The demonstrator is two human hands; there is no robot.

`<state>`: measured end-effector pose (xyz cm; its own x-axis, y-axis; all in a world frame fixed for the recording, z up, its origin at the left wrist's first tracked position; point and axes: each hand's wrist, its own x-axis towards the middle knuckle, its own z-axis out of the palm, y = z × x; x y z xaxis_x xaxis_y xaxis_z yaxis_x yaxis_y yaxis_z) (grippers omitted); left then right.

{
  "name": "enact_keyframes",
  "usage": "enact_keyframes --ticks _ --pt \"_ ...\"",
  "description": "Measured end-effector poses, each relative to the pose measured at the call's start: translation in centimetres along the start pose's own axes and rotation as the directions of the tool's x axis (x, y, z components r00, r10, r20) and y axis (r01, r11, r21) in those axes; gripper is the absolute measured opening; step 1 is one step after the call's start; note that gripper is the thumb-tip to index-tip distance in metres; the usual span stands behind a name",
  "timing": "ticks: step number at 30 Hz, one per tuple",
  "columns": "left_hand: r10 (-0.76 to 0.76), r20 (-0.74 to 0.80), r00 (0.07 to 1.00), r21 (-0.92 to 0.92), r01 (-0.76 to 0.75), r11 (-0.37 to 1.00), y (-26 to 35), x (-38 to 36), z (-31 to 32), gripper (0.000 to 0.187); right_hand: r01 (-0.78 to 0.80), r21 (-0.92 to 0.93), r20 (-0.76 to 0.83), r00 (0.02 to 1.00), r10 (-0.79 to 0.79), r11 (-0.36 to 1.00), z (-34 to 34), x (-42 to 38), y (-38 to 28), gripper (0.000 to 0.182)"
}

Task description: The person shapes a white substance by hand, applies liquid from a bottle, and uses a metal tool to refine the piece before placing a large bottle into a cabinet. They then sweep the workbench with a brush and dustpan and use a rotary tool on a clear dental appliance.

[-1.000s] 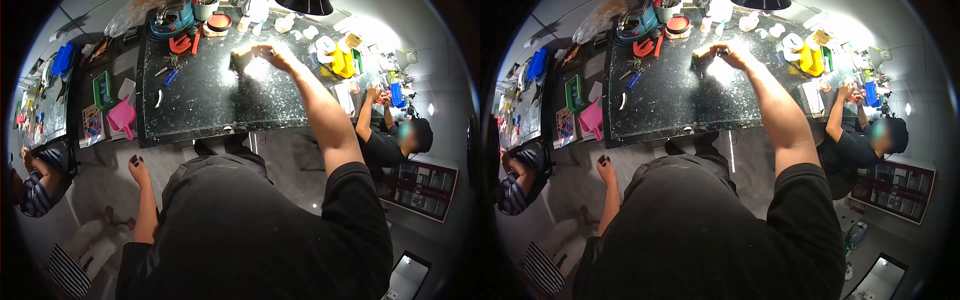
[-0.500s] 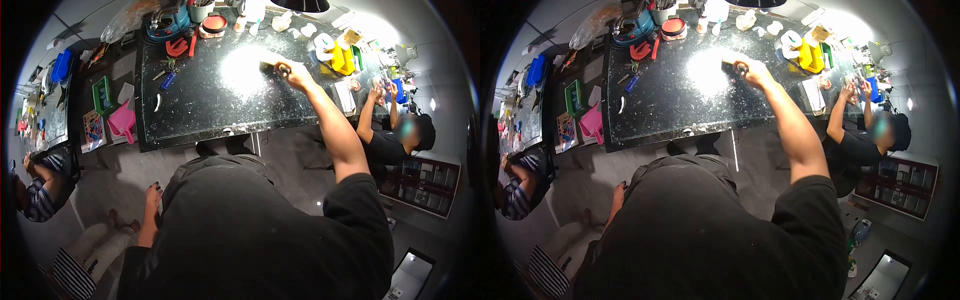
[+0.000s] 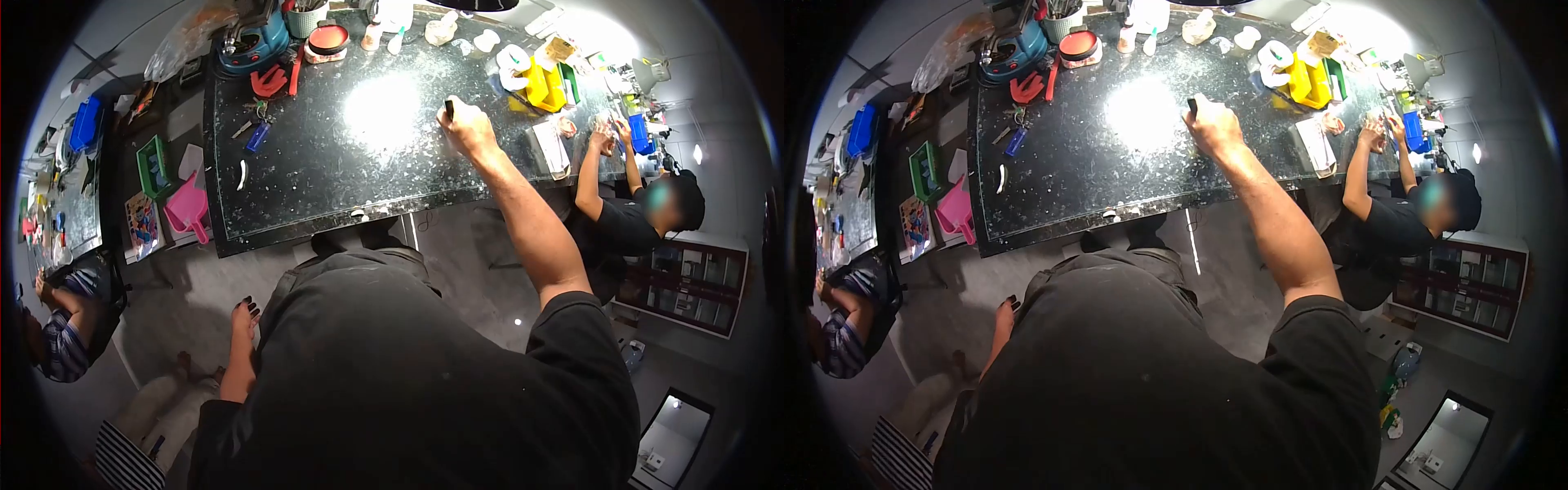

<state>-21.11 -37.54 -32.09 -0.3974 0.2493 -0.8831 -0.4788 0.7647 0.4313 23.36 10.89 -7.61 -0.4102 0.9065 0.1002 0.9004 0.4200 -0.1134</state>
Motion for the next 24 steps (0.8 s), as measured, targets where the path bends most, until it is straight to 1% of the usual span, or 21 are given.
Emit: enact_keyframes --ticks 1,2,4,5,6,8,9,10,11,12,13,14,16,17,18,20,22,23,24 --pt "-0.012 -0.002 1.000 -0.017 0.012 1.000 0.6 0.4 0.3 0.047 -0.009 0.098 -0.016 1.000 0.010 0.995 0.2 0.6 0.9 0.030" --pt "-0.013 0.000 1.000 -0.016 0.013 1.000 1.2 0.8 0.4 0.047 -0.261 0.412 0.114 0.965 0.234 0.873 -4.8 0.0 -1.1 0.031" --pt "0.032 -0.019 0.999 -0.083 -0.034 0.996 2.0 1.2 0.5 0.043 -0.230 0.322 -0.017 0.968 0.249 0.918 -6.3 -0.4 3.0 0.035" --pt "0.071 -0.029 0.997 -0.099 -0.074 0.992 2.7 0.5 0.7 0.040 -0.322 0.181 0.040 0.946 0.320 0.929 -7.1 -1.1 5.5 0.036" --pt "0.067 -0.029 0.997 -0.106 -0.070 0.992 2.6 0.3 0.7 0.040 -0.398 0.033 0.081 0.915 0.394 0.917 -7.4 -1.6 7.3 0.038" --pt "0.080 -0.052 0.995 -0.128 -0.086 0.988 2.4 0.7 0.3 0.039 -0.487 0.066 0.123 0.870 0.477 0.871 -5.1 -3.9 9.1 0.046" --pt "0.069 -0.050 0.996 -0.133 -0.075 0.988 2.0 0.8 0.3 0.039 -0.495 -0.062 0.106 0.860 0.499 0.867 -1.6 -4.0 10.3 0.049" --pt "0.071 -0.045 0.996 -0.133 -0.076 0.988 1.8 1.0 0.6 0.039 -0.510 -0.152 0.087 0.847 0.525 0.847 -2.2 -4.3 6.2 0.051" --pt "0.029 -0.030 0.999 -0.108 -0.032 0.994 1.5 1.1 0.8 0.040 -0.438 -0.105 0.072 0.892 0.446 0.893 -0.6 -4.0 4.5 0.049" --pt "-0.020 -0.019 1.000 -0.074 0.018 0.997 0.9 1.0 0.6 0.041 -0.322 -0.014 0.071 0.944 0.322 0.947 0.2 -3.5 2.8 0.044" --pt "-0.031 0.005 0.999 -0.070 0.032 0.997 0.5 1.3 0.6 0.043 -0.273 0.072 0.021 0.962 0.272 0.959 -0.1 -2.9 0.0 0.038" --pt "-0.033 0.003 0.999 -0.064 0.033 0.997 0.6 1.1 0.7 0.043 -0.202 0.175 -0.041 0.976 0.212 0.964 -0.5 -2.2 -1.4 0.034" --pt "-0.025 0.028 0.999 -0.024 0.026 0.999 1.0 0.5 1.0 0.043 0.040 0.027 -0.086 0.996 -0.038 0.999 -1.2 -0.9 0.6 0.036" --pt "-0.024 0.026 0.999 -0.026 0.025 0.999 1.0 0.6 0.8 0.043 -0.424 0.470 0.157 0.903 0.399 0.774 -5.6 -1.1 -1.3 0.041" --pt "-0.006 0.010 1.000 -0.063 0.006 0.998 1.0 0.7 0.5 0.043 -0.396 0.109 0.107 0.917 0.385 0.912 -6.6 -0.8 0.3 0.047" --pt "0.011 -0.012 1.000 -0.114 -0.013 0.993 0.4 0.9 -0.1 0.043 -0.475 -0.026 0.140 0.870 0.474 0.880 -6.2 -1.7 4.1 0.049" --pt "0.048 -0.037 0.998 -0.149 -0.053 0.987 -0.7 1.3 -1.0 0.042 -0.531 -0.084 0.173 0.826 0.537 0.843 -4.1 -2.7 3.9 0.051" --pt "0.048 -0.037 0.998 -0.156 -0.054 0.986 -1.1 1.7 -1.0 0.042 -0.534 -0.069 0.181 0.824 0.537 0.843 -2.7 -2.5 2.9 0.053" --pt "0.013 -0.036 0.999 -0.148 -0.018 0.989 -1.8 2.0 -1.2 0.042 -0.474 -0.017 0.180 0.865 0.469 0.880 -1.6 -2.0 1.3 0.053"
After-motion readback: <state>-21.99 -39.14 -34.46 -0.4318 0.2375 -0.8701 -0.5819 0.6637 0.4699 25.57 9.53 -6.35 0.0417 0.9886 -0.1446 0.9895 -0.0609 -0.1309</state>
